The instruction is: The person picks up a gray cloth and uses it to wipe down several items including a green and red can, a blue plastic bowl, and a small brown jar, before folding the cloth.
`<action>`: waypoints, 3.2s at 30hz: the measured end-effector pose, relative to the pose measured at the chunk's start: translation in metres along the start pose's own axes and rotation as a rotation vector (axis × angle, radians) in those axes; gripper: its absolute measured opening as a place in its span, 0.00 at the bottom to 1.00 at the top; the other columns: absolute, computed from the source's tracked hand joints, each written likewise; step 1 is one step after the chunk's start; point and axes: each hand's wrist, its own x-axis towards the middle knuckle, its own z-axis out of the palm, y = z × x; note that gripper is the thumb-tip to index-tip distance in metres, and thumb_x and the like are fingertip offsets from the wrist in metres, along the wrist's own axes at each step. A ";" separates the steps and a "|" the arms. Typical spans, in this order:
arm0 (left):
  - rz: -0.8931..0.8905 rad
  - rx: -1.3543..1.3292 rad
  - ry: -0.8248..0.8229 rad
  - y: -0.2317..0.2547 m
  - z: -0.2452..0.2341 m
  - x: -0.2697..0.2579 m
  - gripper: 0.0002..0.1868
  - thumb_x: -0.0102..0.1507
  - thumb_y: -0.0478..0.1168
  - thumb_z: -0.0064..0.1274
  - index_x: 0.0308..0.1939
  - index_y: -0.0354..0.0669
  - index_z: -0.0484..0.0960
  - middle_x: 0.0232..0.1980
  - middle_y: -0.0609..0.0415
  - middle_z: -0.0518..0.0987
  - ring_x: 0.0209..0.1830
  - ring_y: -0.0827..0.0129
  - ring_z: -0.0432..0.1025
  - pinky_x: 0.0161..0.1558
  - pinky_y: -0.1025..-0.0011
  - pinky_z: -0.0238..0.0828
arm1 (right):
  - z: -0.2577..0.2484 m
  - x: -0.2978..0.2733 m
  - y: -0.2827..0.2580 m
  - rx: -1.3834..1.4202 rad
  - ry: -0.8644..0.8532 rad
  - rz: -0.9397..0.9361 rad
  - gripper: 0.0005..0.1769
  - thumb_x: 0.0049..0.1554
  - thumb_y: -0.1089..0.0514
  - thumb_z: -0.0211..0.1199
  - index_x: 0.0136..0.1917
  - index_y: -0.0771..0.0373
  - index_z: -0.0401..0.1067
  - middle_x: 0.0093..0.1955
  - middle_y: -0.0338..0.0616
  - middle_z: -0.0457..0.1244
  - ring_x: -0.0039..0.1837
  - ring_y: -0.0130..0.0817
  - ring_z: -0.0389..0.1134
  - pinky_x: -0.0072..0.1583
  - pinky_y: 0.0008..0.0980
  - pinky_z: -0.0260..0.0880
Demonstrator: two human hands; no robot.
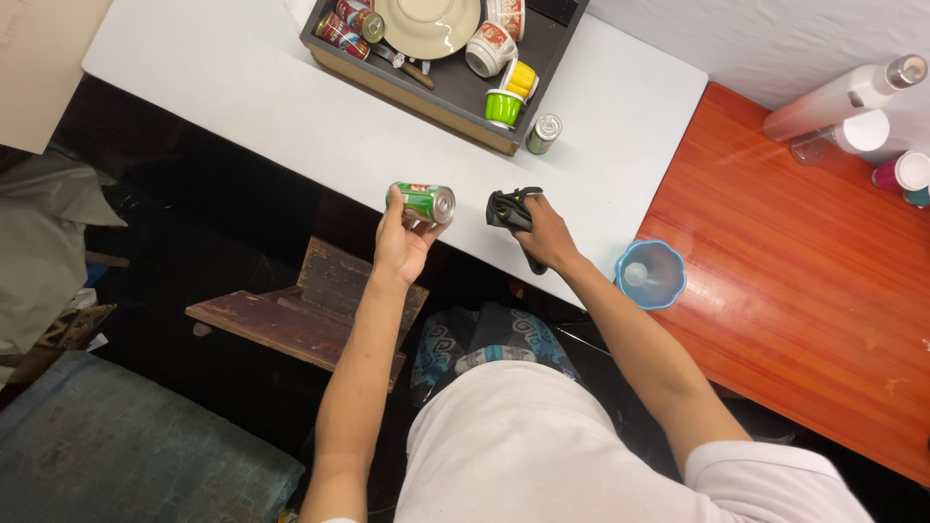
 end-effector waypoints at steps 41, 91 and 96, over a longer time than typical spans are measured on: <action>0.155 1.239 0.029 -0.077 -0.001 0.052 0.24 0.68 0.48 0.48 0.65 0.42 0.75 0.55 0.47 0.83 0.49 0.63 0.80 0.54 0.66 0.74 | -0.069 0.201 0.103 -0.047 0.048 0.361 0.35 0.50 0.49 0.76 0.66 0.58 0.66 0.58 0.55 0.68 0.59 0.48 0.72 0.61 0.43 0.72; 0.287 1.232 -0.217 -0.171 0.074 0.117 0.42 0.58 0.25 0.39 0.78 0.36 0.51 0.77 0.34 0.60 0.75 0.47 0.59 0.71 0.62 0.57 | -0.022 0.097 0.104 1.079 0.027 0.566 0.34 0.60 0.63 0.50 0.77 0.64 0.46 0.73 0.59 0.57 0.67 0.49 0.66 0.63 0.48 0.71; 0.090 1.072 -0.164 -0.132 0.049 0.084 0.32 0.62 0.27 0.40 0.72 0.42 0.66 0.70 0.44 0.75 0.54 0.56 0.79 0.46 0.66 0.80 | 0.000 0.048 0.089 0.380 -0.142 0.461 0.42 0.54 0.42 0.66 0.73 0.64 0.57 0.65 0.54 0.64 0.61 0.42 0.68 0.59 0.41 0.72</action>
